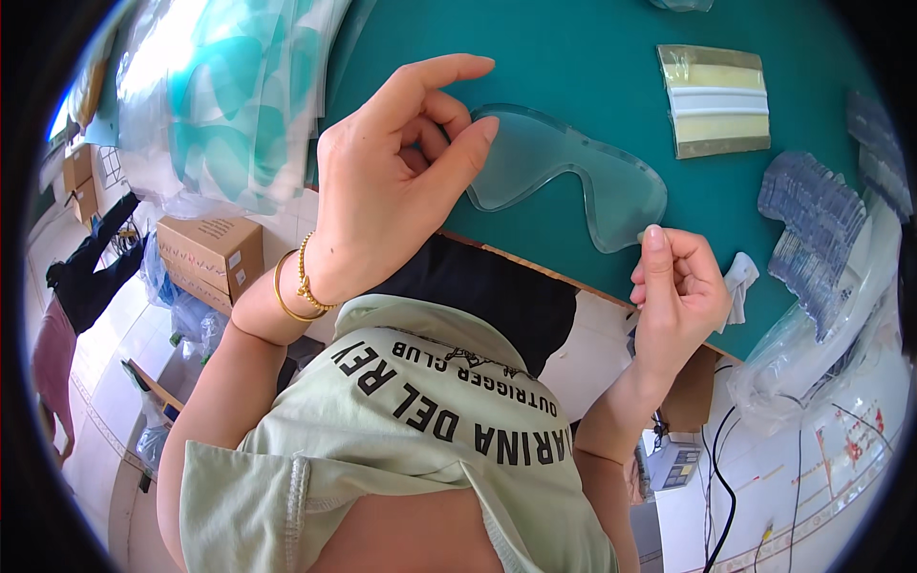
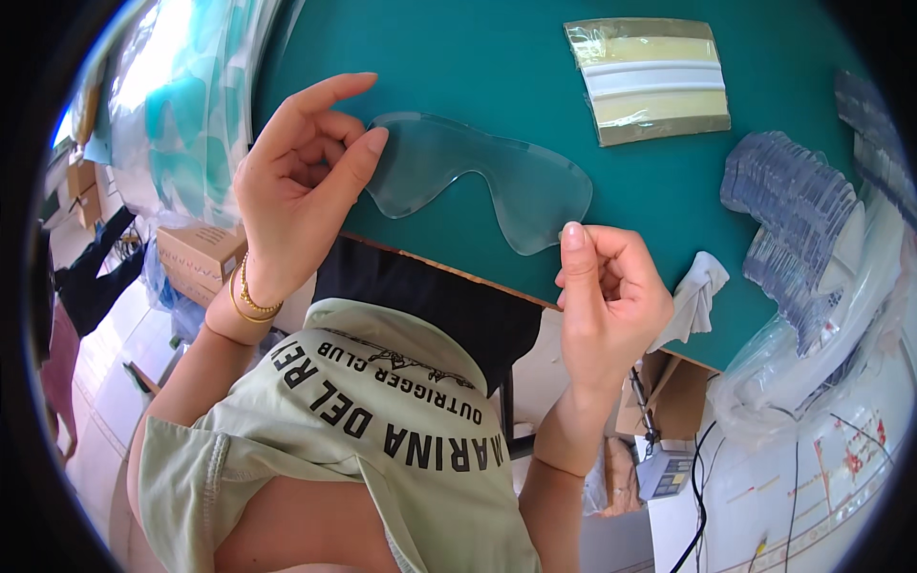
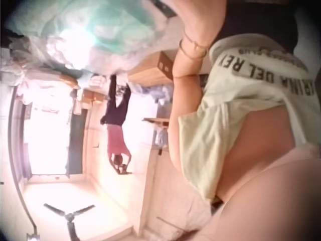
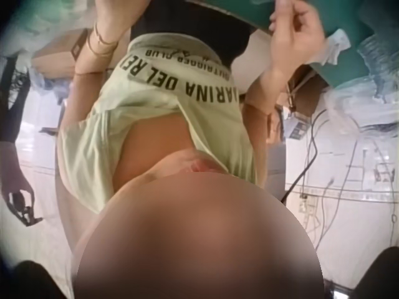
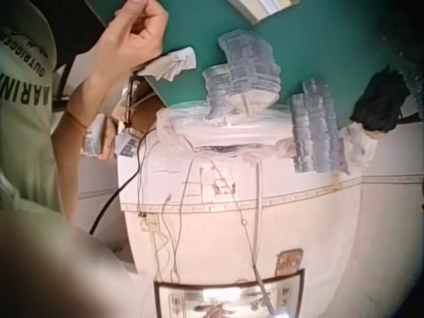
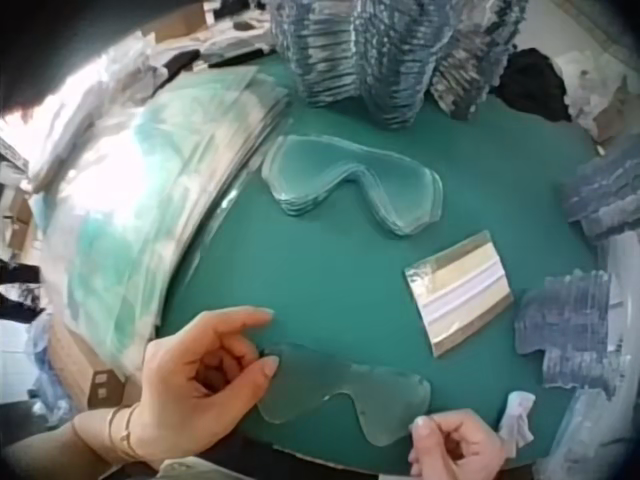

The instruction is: Cleaning and inspecting plastic safety glasses at a manual workstation.

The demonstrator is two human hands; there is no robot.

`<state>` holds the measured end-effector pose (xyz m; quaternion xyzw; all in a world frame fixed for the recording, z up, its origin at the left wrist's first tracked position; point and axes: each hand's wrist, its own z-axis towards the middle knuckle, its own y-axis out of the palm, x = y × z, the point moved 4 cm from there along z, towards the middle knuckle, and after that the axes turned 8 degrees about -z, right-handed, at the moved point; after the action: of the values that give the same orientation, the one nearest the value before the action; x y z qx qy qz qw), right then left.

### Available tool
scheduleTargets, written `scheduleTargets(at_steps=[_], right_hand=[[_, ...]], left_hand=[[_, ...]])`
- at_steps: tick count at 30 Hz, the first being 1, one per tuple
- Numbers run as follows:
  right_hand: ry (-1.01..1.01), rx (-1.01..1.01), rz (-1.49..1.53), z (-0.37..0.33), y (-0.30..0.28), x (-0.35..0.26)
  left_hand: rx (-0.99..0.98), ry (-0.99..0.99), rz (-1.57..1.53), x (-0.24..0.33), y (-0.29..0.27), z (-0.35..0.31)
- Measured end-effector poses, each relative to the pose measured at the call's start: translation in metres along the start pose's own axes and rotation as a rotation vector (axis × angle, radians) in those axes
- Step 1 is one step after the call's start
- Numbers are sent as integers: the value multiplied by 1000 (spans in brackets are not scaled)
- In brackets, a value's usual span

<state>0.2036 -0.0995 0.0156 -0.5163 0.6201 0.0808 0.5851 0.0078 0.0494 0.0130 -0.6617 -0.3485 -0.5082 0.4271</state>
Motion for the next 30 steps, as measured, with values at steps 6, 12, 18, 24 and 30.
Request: scheduleTargets(at_steps=[6,12,18,24,30], right_hand=[[-3,-6,-12,0,1,-1],[36,-14,-51,0,2,-4],[-58,180,-201,13,-15,-12],[-93,336,-323,29,-30,-31],[-165,329,-511,32,-22,-44]], left_hand=[[3,4,-6,-2,0,0],[0,33,58,1,0,0],[-1,62,64,-1,0,0],[4,78,73,-1,1,-1],[16,106,91,-1,5,-3]])
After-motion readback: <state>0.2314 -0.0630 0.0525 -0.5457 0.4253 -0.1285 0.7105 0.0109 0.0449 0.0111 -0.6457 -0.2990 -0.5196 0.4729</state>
